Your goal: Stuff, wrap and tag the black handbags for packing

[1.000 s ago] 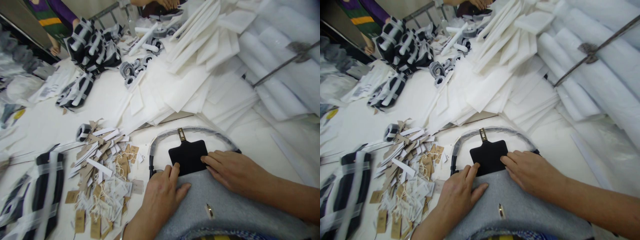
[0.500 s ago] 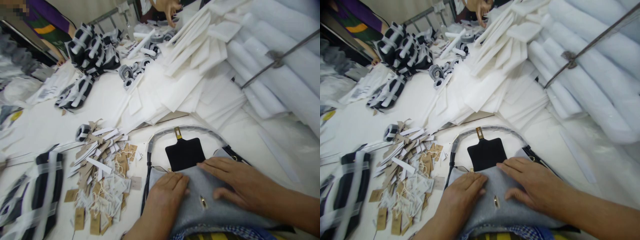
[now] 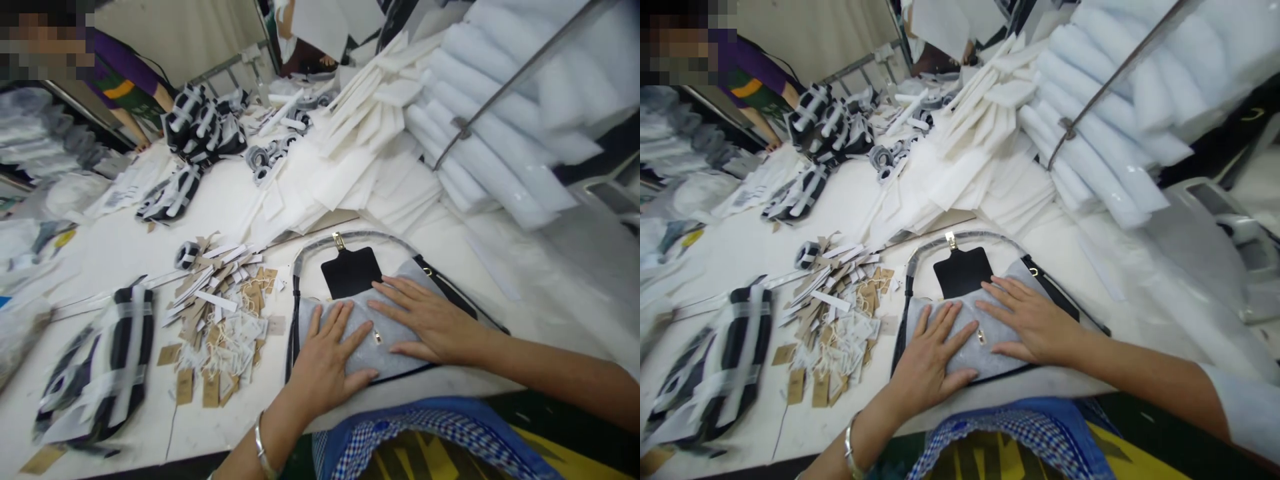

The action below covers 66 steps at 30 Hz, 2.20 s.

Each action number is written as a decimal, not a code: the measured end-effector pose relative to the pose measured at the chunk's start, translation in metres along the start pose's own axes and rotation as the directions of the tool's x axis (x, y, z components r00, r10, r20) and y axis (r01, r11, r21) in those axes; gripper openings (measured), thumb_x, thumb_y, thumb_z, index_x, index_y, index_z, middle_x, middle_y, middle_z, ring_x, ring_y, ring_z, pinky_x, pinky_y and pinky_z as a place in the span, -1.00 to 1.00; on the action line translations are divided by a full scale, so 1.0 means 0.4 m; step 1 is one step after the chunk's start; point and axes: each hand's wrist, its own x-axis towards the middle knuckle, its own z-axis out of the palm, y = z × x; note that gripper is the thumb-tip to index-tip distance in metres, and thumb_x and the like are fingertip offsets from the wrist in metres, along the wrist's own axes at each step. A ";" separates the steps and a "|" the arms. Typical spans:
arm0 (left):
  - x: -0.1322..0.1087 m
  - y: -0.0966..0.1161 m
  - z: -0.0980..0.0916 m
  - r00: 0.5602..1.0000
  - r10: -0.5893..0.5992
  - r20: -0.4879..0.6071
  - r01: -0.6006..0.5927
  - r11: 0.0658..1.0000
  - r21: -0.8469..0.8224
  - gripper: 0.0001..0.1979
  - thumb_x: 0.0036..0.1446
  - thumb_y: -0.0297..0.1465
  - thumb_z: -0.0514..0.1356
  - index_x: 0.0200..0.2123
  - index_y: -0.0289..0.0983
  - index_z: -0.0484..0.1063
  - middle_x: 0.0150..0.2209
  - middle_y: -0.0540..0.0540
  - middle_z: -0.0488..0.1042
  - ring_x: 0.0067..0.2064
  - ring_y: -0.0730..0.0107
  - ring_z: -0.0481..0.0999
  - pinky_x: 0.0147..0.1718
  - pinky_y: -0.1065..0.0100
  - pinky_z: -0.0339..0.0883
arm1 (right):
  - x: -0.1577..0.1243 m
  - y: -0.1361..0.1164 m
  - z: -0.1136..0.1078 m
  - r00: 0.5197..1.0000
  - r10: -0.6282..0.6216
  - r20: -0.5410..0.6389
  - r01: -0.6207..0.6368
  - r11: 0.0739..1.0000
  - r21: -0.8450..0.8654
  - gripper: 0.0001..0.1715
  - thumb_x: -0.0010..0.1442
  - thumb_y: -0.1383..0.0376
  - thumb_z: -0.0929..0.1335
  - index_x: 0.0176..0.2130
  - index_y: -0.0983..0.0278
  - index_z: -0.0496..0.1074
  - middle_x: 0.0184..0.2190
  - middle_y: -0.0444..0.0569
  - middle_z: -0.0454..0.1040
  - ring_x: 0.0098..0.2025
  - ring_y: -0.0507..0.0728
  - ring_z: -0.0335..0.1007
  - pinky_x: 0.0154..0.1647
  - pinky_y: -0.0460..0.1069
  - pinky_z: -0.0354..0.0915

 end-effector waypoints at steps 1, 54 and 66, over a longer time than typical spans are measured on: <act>0.000 0.001 0.000 1.000 0.007 -0.003 -0.007 1.000 0.010 -0.28 0.25 0.09 0.08 0.37 -0.05 0.08 0.45 -0.26 -0.08 0.44 -0.06 -0.08 0.31 -0.32 -0.18 | -0.001 -0.001 0.000 1.000 0.001 -0.004 -0.001 1.000 0.003 -0.12 0.23 -0.07 0.39 0.37 0.20 0.16 0.41 0.17 0.04 0.43 0.38 -0.09 0.35 0.38 0.05; -0.014 0.006 0.026 0.983 0.077 -0.166 -0.062 0.993 0.096 -0.31 0.22 0.07 0.15 0.32 -0.10 0.18 0.27 -0.19 0.29 0.34 -0.01 0.16 0.36 -0.25 -0.24 | 0.014 -0.068 0.042 0.934 0.010 -0.356 0.094 0.958 0.272 -0.64 0.31 0.34 0.35 0.08 0.18 0.52 0.02 0.07 0.51 0.05 0.15 0.47 0.09 0.05 0.44; -0.015 0.007 0.029 0.984 0.062 -0.166 -0.047 0.995 0.090 -0.30 0.22 0.08 0.14 0.31 -0.11 0.19 0.17 -0.18 0.39 0.31 0.00 0.21 0.36 -0.23 -0.27 | 0.011 -0.085 0.007 0.971 -0.033 -0.236 0.097 0.959 0.265 -0.57 0.29 0.39 0.30 0.12 0.28 0.49 0.08 0.15 0.47 0.11 0.18 0.44 0.15 0.07 0.39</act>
